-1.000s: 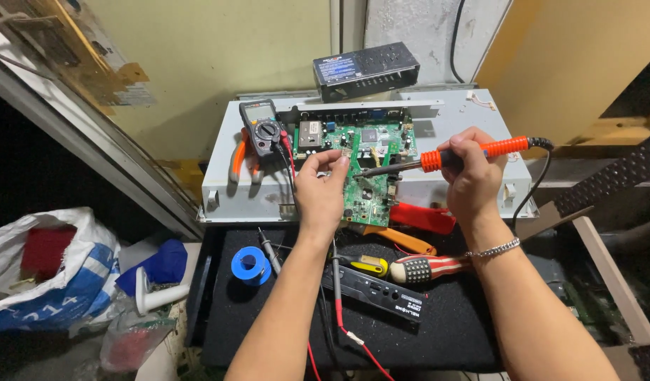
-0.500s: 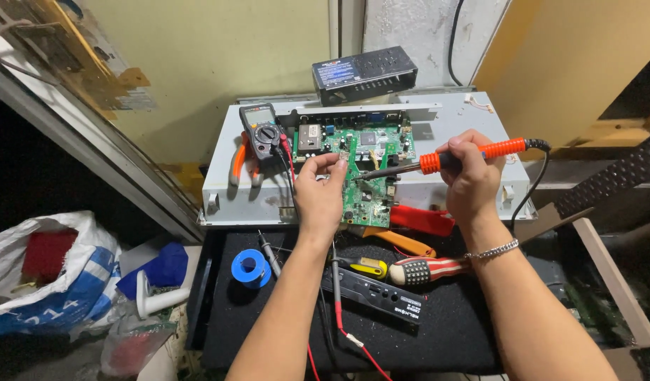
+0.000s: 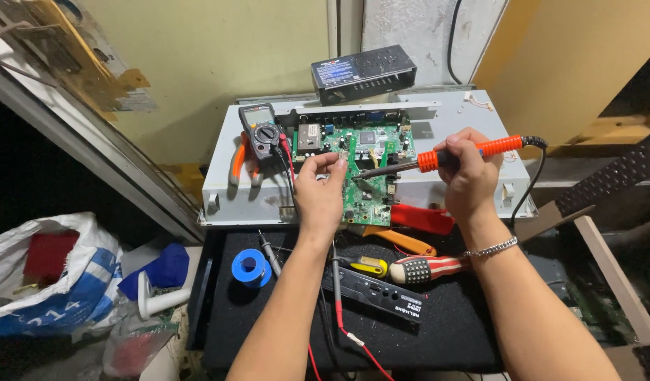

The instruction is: The person works on a green circuit board, using a multimeter to test components and a soldering iron with solder wire to make connections. They also use pliers to manipulate parts on the board.

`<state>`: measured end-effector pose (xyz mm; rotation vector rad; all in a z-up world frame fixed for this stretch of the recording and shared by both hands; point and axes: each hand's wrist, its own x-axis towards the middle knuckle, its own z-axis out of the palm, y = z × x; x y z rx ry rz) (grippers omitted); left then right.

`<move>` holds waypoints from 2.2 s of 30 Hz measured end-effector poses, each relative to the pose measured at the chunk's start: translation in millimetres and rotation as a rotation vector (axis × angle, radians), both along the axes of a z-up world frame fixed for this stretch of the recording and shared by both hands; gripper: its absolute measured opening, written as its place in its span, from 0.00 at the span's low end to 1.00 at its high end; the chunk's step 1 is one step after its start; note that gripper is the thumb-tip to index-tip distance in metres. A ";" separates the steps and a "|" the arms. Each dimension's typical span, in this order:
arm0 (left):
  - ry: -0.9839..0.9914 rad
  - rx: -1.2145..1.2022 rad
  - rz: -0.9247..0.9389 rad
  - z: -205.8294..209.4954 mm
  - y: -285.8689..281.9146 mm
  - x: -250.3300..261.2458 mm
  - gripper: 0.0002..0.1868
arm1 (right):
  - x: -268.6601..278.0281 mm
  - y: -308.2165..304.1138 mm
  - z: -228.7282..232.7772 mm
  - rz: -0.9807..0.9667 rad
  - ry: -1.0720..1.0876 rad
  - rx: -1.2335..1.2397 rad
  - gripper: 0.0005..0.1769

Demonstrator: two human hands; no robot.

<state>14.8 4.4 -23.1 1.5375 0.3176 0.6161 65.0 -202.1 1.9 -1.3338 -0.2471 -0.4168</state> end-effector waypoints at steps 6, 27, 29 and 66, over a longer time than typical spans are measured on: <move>-0.001 -0.014 0.006 2.2 -1.7 -1.5 0.10 | 1.5 1.2 -0.5 -0.017 0.012 0.021 0.14; 0.042 0.006 0.022 2.4 -1.2 -2.8 0.10 | 9.7 -5.3 -4.7 0.045 0.032 -0.071 0.13; 0.051 0.005 0.024 3.7 -1.7 -4.5 0.10 | 7.6 -4.7 -1.8 0.049 0.042 -0.080 0.13; -0.550 0.646 0.172 166.9 17.9 -156.2 0.14 | -9.9 -10.5 20.6 -0.048 0.181 0.372 0.08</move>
